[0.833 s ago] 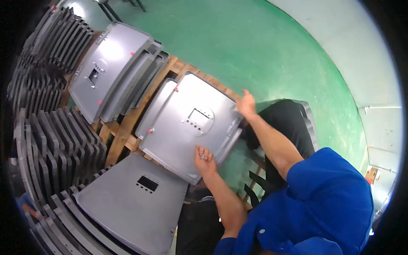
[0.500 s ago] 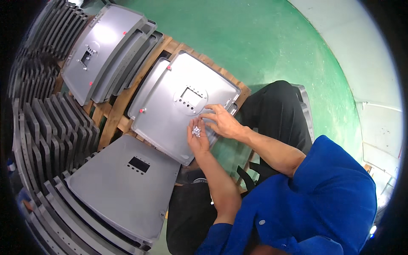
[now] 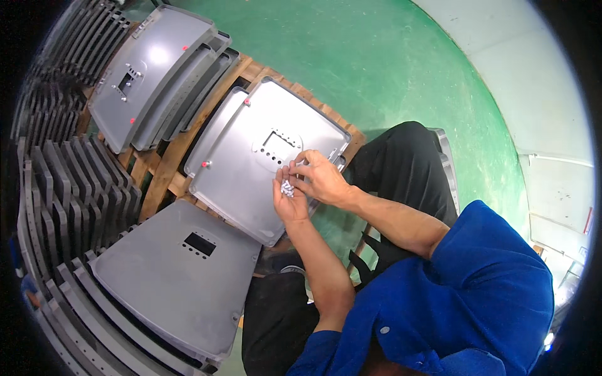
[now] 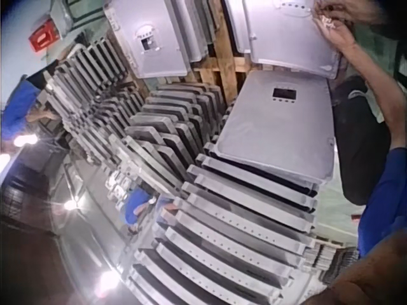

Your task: Assembling and stacking metal equipment casings on a pallet.

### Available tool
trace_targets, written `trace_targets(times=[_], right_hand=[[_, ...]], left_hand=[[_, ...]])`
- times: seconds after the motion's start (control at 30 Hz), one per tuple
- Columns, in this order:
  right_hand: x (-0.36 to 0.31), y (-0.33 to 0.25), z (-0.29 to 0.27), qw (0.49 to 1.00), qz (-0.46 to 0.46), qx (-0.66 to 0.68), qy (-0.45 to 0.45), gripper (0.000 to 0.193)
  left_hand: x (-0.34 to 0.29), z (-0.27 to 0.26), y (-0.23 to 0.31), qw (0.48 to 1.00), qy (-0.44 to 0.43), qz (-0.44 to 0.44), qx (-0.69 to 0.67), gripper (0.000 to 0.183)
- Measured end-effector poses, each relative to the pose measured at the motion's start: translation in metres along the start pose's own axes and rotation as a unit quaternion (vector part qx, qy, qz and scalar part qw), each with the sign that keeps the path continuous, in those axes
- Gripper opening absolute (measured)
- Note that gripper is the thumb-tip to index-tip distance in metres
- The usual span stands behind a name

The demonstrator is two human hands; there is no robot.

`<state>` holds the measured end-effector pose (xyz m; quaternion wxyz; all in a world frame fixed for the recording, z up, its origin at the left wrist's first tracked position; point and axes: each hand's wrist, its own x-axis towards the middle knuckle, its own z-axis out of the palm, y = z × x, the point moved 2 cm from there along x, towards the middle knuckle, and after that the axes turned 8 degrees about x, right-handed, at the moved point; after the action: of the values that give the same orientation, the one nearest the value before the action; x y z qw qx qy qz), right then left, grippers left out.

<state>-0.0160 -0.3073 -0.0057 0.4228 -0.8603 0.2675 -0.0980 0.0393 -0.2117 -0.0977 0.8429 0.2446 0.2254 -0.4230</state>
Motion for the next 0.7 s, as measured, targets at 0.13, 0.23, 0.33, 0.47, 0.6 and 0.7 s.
trace_targets(times=[0.13,0.23,0.33,0.47,0.6,0.7], right_hand=[[-0.003,0.008,0.006,0.971,0.208,0.098,0.063,0.029],[0.001,0.007,0.004,0.961,0.228,0.156,0.017,0.029],[0.004,0.014,0.004,0.971,0.195,0.134,-0.030,0.023],[0.001,0.011,-0.003,0.961,0.234,0.139,-0.054,0.016],[-0.009,0.024,-0.002,0.936,0.224,0.270,0.021,0.015],[-0.012,0.032,-0.011,0.929,0.209,0.285,0.107,0.012]], left_hand=[[-0.002,0.001,-0.005,1.000,0.016,0.003,-0.002,0.035],[0.000,-0.006,-0.007,1.000,-0.027,0.011,-0.002,0.033],[-0.002,-0.009,-0.007,0.999,-0.044,0.011,-0.014,0.030],[-0.007,-0.003,-0.002,0.998,-0.048,-0.004,-0.040,0.026],[-0.009,-0.002,0.000,0.996,-0.074,-0.035,-0.042,0.025],[-0.012,-0.003,0.005,0.994,-0.094,-0.044,-0.041,0.026]])
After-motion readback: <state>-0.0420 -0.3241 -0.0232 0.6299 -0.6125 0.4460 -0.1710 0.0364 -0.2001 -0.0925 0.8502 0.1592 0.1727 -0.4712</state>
